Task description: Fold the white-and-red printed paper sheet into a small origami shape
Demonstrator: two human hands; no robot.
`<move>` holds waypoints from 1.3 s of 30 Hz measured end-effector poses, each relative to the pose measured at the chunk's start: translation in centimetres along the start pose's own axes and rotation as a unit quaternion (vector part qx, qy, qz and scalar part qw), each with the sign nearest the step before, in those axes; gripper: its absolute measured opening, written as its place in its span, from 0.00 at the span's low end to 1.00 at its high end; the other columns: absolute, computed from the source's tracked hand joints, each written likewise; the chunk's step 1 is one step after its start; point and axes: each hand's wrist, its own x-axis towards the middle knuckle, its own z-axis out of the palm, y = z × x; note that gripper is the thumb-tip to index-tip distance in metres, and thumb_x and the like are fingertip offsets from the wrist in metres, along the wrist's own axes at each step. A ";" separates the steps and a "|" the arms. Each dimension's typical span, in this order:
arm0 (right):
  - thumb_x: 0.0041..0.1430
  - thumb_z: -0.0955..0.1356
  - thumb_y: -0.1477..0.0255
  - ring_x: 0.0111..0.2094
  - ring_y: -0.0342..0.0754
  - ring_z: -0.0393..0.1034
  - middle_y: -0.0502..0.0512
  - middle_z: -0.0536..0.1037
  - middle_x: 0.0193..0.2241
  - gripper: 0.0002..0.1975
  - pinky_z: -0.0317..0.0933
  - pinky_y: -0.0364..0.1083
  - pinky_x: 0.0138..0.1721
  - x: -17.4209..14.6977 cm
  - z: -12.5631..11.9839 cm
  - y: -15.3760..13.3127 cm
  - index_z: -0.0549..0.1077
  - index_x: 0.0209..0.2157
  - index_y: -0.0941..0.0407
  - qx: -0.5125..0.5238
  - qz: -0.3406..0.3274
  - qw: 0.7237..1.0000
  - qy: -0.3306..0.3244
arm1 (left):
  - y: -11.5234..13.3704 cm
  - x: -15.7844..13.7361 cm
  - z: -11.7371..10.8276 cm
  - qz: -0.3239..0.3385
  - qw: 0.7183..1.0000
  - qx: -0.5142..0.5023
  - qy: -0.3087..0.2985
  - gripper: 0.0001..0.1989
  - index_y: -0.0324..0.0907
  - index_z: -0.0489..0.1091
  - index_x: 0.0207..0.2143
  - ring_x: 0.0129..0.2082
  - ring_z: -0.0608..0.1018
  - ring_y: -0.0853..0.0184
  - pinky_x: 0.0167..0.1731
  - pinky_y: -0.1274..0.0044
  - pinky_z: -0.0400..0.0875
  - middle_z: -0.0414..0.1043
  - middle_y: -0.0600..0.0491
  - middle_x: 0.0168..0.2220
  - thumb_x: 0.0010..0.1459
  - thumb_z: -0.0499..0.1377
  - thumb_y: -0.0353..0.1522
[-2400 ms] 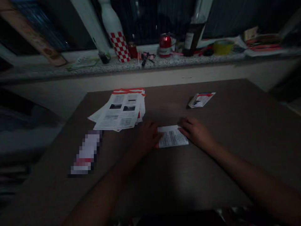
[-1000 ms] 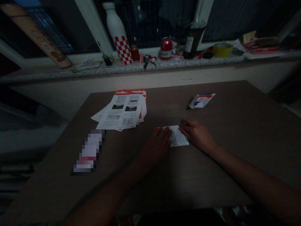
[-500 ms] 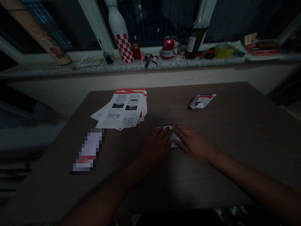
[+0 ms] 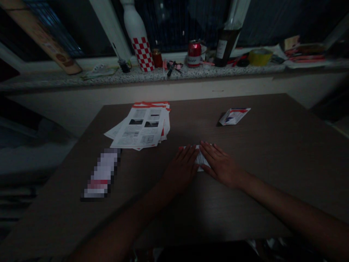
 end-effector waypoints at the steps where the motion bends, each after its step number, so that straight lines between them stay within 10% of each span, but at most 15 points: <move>1: 0.77 0.61 0.60 0.76 0.61 0.48 0.70 0.54 0.75 0.36 0.50 0.65 0.73 0.0 0.0 0.0 0.47 0.77 0.60 -0.003 0.001 1.000 -0.002 | -0.1 0.0 0.0 0.002 1.000 0.001 -0.003 0.29 0.35 0.52 0.75 0.77 0.55 0.56 0.75 0.58 0.51 0.52 0.42 0.76 0.79 0.44 0.40; 39: 0.77 0.60 0.60 0.76 0.59 0.45 0.69 0.51 0.76 0.37 0.50 0.64 0.74 0.0 -0.1 -0.8 0.44 0.78 0.59 0.007 0.028 1.000 0.007 | -1.8 -1.5 -1.2 0.009 0.999 0.033 -0.016 0.28 0.35 0.52 0.75 0.77 0.52 0.54 0.74 0.56 0.52 0.49 0.37 0.76 0.78 0.43 0.37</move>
